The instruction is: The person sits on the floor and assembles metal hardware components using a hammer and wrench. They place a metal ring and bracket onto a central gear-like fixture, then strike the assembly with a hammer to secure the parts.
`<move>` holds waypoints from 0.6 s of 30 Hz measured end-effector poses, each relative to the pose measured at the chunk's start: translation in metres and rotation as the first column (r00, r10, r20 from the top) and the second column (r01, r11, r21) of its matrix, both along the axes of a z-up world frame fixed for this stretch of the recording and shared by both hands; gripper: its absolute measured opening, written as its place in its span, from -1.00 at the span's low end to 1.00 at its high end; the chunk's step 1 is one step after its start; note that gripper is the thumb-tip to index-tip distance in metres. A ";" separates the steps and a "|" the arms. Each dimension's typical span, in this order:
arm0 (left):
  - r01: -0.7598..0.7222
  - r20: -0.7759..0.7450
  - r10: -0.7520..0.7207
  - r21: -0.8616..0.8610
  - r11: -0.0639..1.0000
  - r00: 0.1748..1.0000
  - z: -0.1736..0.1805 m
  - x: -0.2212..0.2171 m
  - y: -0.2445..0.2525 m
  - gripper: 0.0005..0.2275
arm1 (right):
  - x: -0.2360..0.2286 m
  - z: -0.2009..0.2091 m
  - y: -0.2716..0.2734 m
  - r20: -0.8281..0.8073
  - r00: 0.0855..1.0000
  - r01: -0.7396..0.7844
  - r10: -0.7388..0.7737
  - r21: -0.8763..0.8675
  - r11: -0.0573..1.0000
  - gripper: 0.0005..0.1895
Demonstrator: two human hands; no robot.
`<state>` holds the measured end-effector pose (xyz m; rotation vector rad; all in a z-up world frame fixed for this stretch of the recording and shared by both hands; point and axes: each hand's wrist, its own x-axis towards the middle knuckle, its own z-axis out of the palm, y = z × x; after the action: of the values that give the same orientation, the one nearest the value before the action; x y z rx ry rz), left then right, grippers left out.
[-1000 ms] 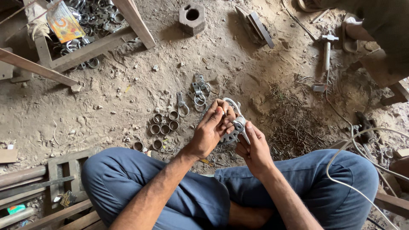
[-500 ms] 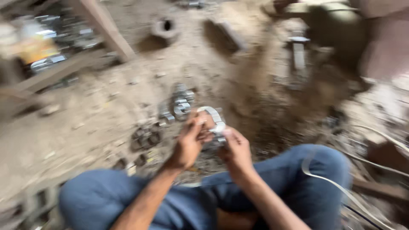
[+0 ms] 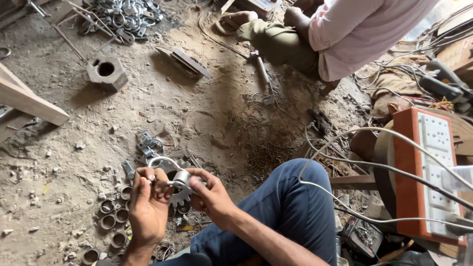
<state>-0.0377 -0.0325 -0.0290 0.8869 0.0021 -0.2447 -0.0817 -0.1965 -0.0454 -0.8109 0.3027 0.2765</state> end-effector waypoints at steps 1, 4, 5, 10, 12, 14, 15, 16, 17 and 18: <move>-0.008 0.042 0.007 0.021 1.000 0.999 -0.003 0.001 0.000 -0.83 | 0.000 0.001 0.001 0.011 1.000 -0.016 0.016 -0.047 0.999 -0.58; 0.063 0.122 -0.038 -0.204 0.977 0.992 -0.008 0.003 -0.003 -0.83 | 0.000 0.005 0.001 -0.022 1.000 -0.013 0.008 -0.260 0.965 -0.46; 0.075 0.097 -0.059 -0.166 0.983 0.994 -0.008 0.003 -0.004 -0.83 | -0.001 0.005 0.001 -0.002 1.000 0.019 -0.021 -0.318 0.948 -0.48; 0.142 -0.018 -0.143 -0.039 0.989 0.990 0.000 0.005 -0.011 -0.81 | 0.002 0.000 -0.005 -0.033 0.989 0.129 -0.147 -0.323 0.938 -0.52; 0.170 -0.016 -0.170 -0.008 0.985 0.985 0.003 0.007 -0.015 -0.78 | 0.004 0.000 -0.007 0.037 0.986 0.167 -0.165 -0.376 0.911 -0.54; 0.155 -0.116 -0.142 0.114 0.981 0.983 0.002 0.008 -0.017 -0.79 | 0.004 0.002 -0.008 0.157 0.976 0.210 -0.153 -0.474 0.855 -0.57; 0.154 -0.167 -0.126 0.173 0.973 0.978 0.001 0.007 -0.016 -0.80 | 0.003 0.004 -0.008 0.238 0.963 0.237 -0.124 -0.539 0.808 -0.58; 0.069 -0.144 -0.038 0.213 0.975 0.989 -0.003 0.009 -0.016 -0.80 | 0.003 0.007 -0.007 0.317 0.944 0.272 -0.091 -0.593 0.758 -0.59; -0.017 -0.118 0.048 0.252 0.968 0.992 -0.007 0.013 -0.017 -0.80 | 0.003 0.010 -0.007 0.346 0.936 0.280 -0.062 -0.627 0.727 -0.57; -0.103 -0.090 0.134 0.287 0.952 0.987 -0.012 0.014 -0.016 -0.79 | 0.003 0.012 -0.008 0.373 0.927 0.288 -0.031 -0.660 0.694 -0.54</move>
<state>-0.0238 -0.0482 -0.0410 1.1521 0.1959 -0.1818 -0.0792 -0.2040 -0.0335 -1.5734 0.1465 -0.1785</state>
